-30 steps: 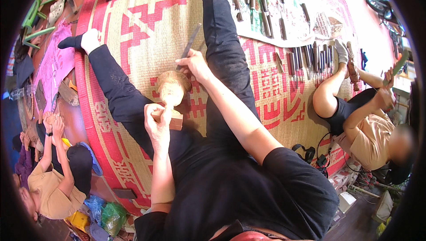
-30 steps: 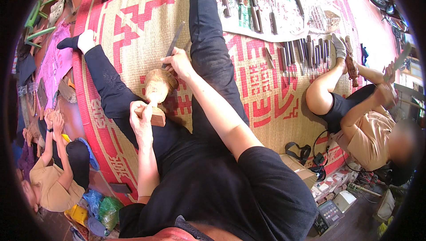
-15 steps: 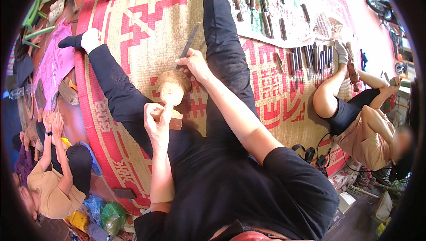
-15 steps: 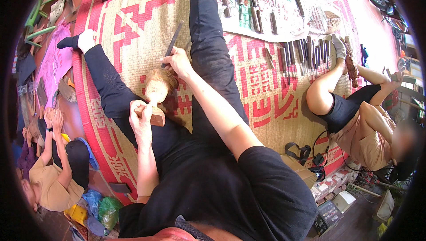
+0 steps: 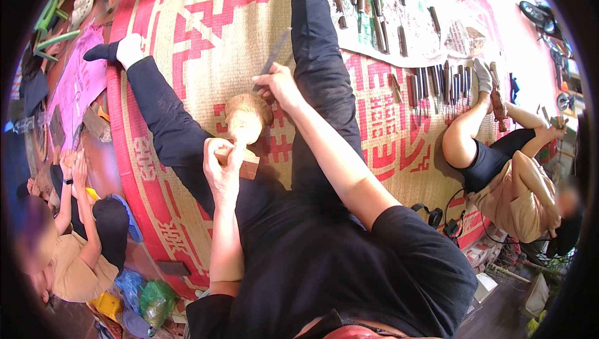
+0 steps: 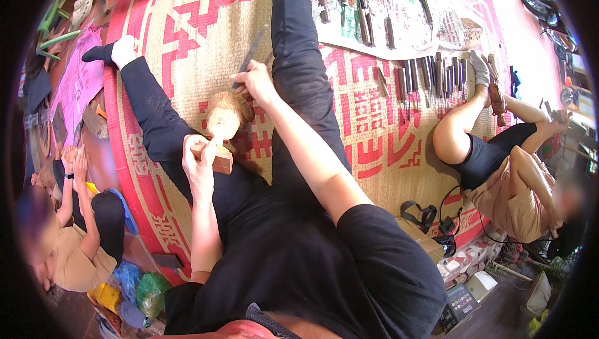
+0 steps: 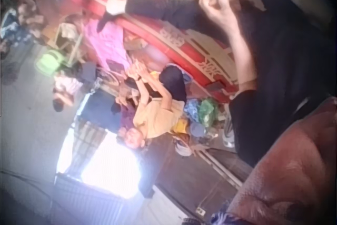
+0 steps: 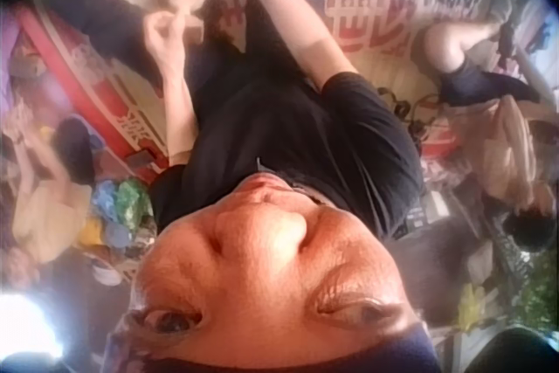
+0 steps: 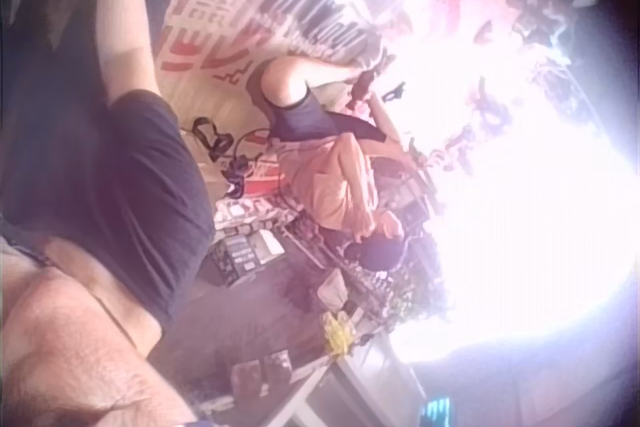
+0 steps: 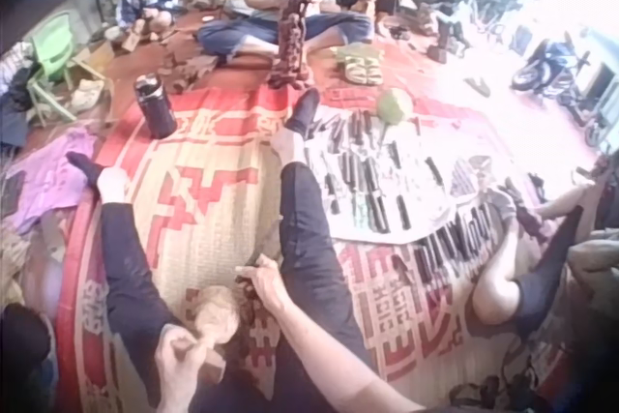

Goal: The person sits on a mat and carves a small wooden object using a chisel. They hold the wood in their left hand and use the chisel in their right hand to shape the piece, occasionally rotating it to access different sides.

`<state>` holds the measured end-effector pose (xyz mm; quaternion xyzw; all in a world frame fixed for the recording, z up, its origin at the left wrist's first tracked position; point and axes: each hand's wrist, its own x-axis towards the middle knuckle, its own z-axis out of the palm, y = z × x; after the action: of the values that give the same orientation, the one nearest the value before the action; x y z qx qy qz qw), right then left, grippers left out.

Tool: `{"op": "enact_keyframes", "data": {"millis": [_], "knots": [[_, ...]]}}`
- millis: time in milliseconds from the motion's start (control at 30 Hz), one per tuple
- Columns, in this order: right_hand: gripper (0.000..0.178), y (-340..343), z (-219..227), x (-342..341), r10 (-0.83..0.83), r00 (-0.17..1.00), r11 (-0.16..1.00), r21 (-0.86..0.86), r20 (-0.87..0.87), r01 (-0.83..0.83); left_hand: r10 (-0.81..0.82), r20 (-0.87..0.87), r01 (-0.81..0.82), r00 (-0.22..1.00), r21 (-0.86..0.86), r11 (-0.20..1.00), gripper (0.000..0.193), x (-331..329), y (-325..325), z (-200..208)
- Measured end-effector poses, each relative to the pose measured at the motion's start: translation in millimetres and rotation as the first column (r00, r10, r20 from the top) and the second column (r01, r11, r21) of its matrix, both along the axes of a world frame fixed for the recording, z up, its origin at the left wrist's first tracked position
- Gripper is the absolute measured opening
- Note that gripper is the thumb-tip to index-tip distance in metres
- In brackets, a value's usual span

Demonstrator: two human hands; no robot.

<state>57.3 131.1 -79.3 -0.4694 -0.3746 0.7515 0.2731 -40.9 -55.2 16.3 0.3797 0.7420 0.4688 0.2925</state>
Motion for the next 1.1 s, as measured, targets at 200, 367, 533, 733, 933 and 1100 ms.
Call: {"op": "enact_keyframes", "data": {"millis": [200,367,533,733,933,1100], "knots": [[0.011,-6.8,20.0,-3.3,0.117,0.979,0.993,-0.001,-0.168,-0.118,-0.01,-0.038,0.011,0.999,0.015,1.0,0.023,0.4,-2.3,0.5],[0.011,1.5,6.5,-0.1,0.068,0.997,0.996,0.053,-0.019,-0.067,-0.049,-0.111,0.053,0.993,0.034,0.998,0.023,-0.7,-1.2,-2.9],[0.011,-2.0,4.3,-2.5,0.121,0.987,0.991,0.068,-0.104,-0.114,-0.076,-0.152,0.081,0.985,0.031,0.996,0.024,2.7,-1.7,2.1],[0.005,0.2,9.5,2.3,0.087,0.995,0.994,0.059,0.049,-0.09,-0.106,-0.23,0.12,0.967,0.047,0.992,0.025,7.9,0.9,4.7],[0.011,-2.0,13.1,4.1,0.141,0.986,0.987,0.089,-0.094,-0.132,-0.13,-0.252,0.145,0.959,0.043,0.988,0.025,10.8,0.3,8.6],[0.011,0.0,16.0,8.0,0.094,0.994,0.988,0.117,0.058,-0.1,-0.133,-0.261,0.15,0.956,0.047,0.988,0.025,14.4,1.1,10.6]]}}
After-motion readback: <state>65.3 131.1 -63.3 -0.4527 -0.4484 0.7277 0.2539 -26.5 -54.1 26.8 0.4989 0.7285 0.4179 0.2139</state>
